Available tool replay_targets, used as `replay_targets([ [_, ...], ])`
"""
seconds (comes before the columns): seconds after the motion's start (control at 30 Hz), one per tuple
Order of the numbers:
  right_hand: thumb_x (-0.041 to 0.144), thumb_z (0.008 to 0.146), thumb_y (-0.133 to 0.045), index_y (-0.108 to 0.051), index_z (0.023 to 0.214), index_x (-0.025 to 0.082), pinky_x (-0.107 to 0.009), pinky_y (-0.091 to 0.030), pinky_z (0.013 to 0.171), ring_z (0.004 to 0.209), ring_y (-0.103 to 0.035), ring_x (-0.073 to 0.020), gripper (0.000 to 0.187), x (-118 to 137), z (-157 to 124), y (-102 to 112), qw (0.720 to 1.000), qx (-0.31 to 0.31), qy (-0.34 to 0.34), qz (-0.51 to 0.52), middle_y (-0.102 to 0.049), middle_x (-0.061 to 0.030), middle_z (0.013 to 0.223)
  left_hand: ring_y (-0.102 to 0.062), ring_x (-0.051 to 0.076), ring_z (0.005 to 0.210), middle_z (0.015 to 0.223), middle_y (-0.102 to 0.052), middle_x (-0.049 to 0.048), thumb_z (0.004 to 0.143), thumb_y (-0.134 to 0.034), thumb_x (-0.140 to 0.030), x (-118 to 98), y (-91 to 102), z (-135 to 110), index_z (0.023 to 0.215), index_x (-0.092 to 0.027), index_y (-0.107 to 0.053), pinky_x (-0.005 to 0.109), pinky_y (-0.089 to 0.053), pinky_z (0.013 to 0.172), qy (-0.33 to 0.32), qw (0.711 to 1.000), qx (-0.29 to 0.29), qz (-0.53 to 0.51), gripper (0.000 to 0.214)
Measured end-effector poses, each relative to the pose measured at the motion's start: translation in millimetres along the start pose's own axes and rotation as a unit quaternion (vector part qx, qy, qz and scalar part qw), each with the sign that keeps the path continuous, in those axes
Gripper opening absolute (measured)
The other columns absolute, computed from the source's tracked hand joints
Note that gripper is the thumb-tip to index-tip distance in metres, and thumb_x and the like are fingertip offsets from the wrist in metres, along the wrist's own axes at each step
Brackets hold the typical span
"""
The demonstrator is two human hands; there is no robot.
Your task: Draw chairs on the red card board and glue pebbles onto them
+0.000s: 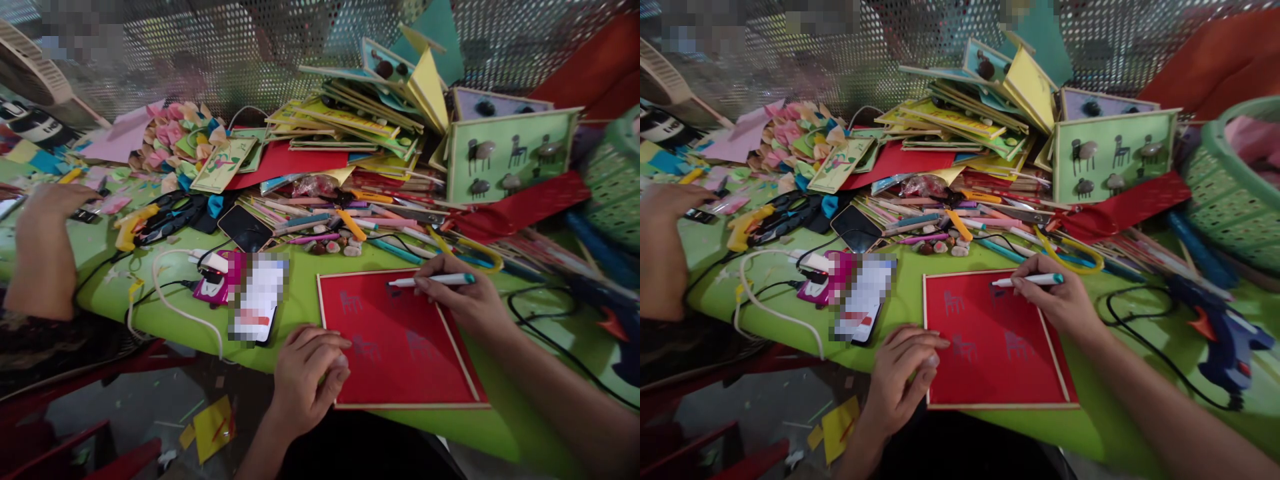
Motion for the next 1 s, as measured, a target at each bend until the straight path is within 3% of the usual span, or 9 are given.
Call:
replay_targets([
  [0.73, 0.043, 0.086, -0.081, -0.069, 0.083, 0.022, -0.026, -0.042, 0.056, 0.061, -0.056, -0.0144, 0.025, -11.3, 1.3, 4.9, 0.999, -0.019, -0.021, 0.042, -0.068, -0.0010, 0.069, -0.071, 0.020, 0.106, 0.109, -0.079, 0.0010, 0.103, -0.050, -0.028, 1.2, -0.6, -2.2, 0.098, -0.023, -0.061, 0.038, -0.047, 0.097, 0.003, 1.000, 0.006, -0.001, 0.012],
  [1.0, 0.052, 0.082, -0.081, -0.069, 0.081, 0.023, -0.028, -0.039, 0.056, 0.059, -0.053, -0.0153, 0.032, -6.2, 2.3, 2.9, 1.000, -0.011, -0.006, 0.010, -0.066, -0.0006, 0.068, -0.071, 0.021, 0.105, 0.107, -0.080, 0.0020, 0.103, -0.049, -0.028, 0.8, -0.5, -1.4, 0.097, -0.023, -0.061, 0.038, -0.048, 0.096, 0.001, 1.000, 0.002, 0.003, 0.015],
])
Point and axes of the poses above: each hand's wrist, its own z-axis towards the middle knuckle, its own y-axis out of the back of the hand, x = y × z, the point moved 7 cm from there along z, towards the middle knuckle
